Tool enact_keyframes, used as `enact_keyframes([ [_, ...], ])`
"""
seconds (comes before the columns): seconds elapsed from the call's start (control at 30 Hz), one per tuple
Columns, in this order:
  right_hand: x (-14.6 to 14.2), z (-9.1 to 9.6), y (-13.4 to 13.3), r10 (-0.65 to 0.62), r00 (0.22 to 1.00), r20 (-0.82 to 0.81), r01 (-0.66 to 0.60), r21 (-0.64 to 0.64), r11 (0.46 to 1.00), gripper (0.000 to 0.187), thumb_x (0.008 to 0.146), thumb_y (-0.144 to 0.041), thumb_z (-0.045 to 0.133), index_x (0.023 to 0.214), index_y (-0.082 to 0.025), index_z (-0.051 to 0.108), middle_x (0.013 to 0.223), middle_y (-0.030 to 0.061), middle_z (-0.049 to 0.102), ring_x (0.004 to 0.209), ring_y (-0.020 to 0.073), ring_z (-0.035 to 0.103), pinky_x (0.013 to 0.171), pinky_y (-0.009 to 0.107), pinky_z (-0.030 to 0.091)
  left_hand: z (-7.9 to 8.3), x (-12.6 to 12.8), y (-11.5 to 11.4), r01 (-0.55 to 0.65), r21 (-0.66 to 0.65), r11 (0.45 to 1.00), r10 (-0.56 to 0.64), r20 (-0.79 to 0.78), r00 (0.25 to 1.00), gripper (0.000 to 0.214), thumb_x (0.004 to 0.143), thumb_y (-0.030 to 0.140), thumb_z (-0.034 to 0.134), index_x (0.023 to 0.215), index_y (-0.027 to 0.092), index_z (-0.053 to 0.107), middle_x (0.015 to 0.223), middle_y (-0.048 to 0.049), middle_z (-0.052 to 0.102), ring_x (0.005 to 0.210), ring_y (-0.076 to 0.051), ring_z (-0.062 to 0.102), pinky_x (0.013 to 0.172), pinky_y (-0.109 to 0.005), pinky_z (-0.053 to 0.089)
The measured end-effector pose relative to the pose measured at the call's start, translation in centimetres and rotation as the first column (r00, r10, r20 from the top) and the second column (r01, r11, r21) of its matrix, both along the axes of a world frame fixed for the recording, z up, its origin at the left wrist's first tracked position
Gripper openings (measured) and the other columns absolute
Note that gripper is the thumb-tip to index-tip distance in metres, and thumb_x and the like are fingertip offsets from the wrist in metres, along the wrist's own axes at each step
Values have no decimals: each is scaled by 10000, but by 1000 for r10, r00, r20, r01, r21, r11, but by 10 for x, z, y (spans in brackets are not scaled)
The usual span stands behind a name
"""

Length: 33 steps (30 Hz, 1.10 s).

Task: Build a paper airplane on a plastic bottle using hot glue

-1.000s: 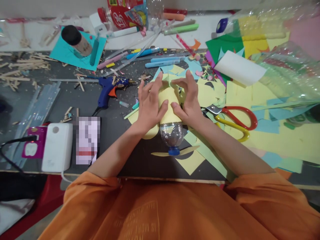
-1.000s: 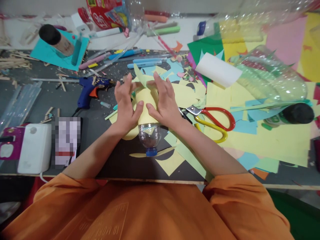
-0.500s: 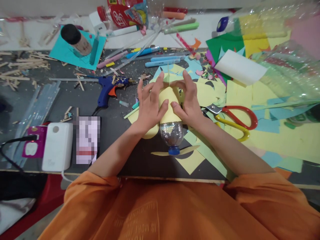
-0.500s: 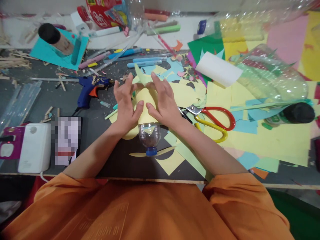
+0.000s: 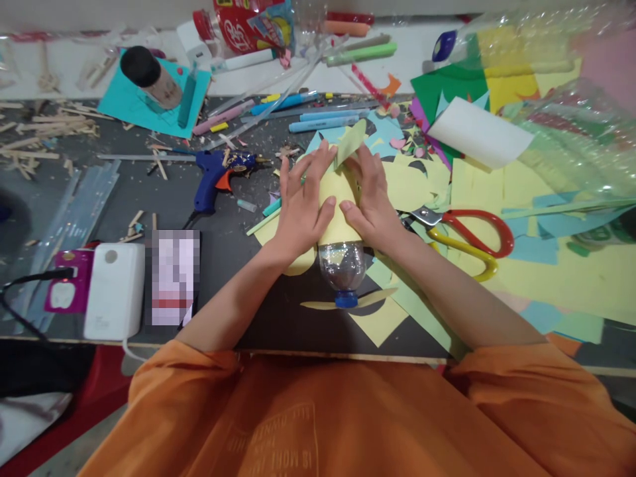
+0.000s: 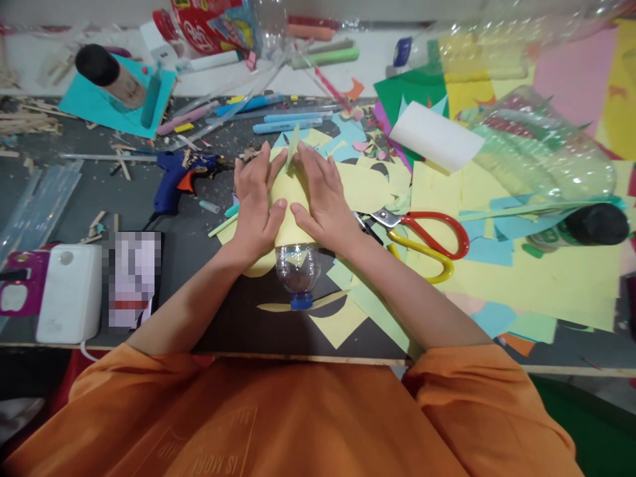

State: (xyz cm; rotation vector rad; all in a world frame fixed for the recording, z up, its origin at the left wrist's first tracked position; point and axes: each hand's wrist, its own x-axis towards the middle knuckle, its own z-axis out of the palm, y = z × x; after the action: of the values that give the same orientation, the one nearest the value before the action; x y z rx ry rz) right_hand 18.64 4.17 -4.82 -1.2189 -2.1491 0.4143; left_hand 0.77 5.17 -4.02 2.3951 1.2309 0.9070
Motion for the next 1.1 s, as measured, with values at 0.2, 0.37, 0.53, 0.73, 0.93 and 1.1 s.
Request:
enact_keyframes([
  [0.2, -1, 3, -4, -11, 998, -60, 18, 126, 992, 715, 954, -571, 243, 1534, -316, -89, 1449, 109, 460, 1387, 292, 406, 1189, 639, 145, -9, -3, 2, -20, 107, 994, 16, 38, 999, 688, 939, 615, 221, 1520, 292, 42, 1436, -114, 485, 1345, -264, 441, 1223, -480, 90],
  [0.37, -1, 0, -3, 38, 993, -115, -17, 181, 983, 702, 959, -519, 314, 1519, -324, -62, 1370, 100, 521, 1323, 286, 459, 1173, 634, 199, -12, -5, 3, 15, 128, 992, -23, 61, 998, 708, 934, 632, 257, 1518, 288, 51, 1411, -119, 502, 1328, -275, 457, 1212, -489, 133],
  [0.53, -1, 0, -3, 18, 995, -102, -2, 160, 987, 693, 958, -530, 303, 1509, -337, -72, 1439, 104, 461, 1356, 289, 432, 1176, 629, 199, -10, -3, 2, 6, 136, 991, -16, 66, 998, 683, 947, 615, 230, 1519, 281, 63, 1416, -115, 508, 1336, -269, 451, 1212, -489, 138],
  [0.73, 0, 0, -3, -4, 998, -63, 9, 82, 997, 701, 948, -586, 248, 1512, -327, -79, 1579, 96, 290, 1480, 286, 253, 1190, 609, 167, -8, -3, 3, 14, 94, 995, -19, 47, 999, 661, 939, 630, 183, 1504, 287, 139, 1558, -110, 338, 1444, -268, 315, 1222, -474, 95],
  [0.93, 1, -8, -1, 4, 998, -57, 0, 70, 998, 691, 950, -594, 220, 1512, -286, -37, 1578, 117, 272, 1489, 297, 223, 1188, 615, 170, -4, -3, 5, 58, 39, 998, -57, -6, 998, 633, 948, 613, 147, 1474, 288, 282, 1550, -72, 371, 1465, -253, 276, 1228, -460, 75],
  [1.1, 1, -6, -3, -26, 995, -92, 39, 138, 990, 671, 957, -565, 259, 1507, -315, -34, 1528, 113, 330, 1451, 305, 298, 1172, 615, 228, -3, -4, 4, 57, 52, 997, -57, -10, 998, 628, 958, 591, 142, 1474, 266, 293, 1540, -77, 388, 1457, -245, 292, 1228, -457, 85],
])
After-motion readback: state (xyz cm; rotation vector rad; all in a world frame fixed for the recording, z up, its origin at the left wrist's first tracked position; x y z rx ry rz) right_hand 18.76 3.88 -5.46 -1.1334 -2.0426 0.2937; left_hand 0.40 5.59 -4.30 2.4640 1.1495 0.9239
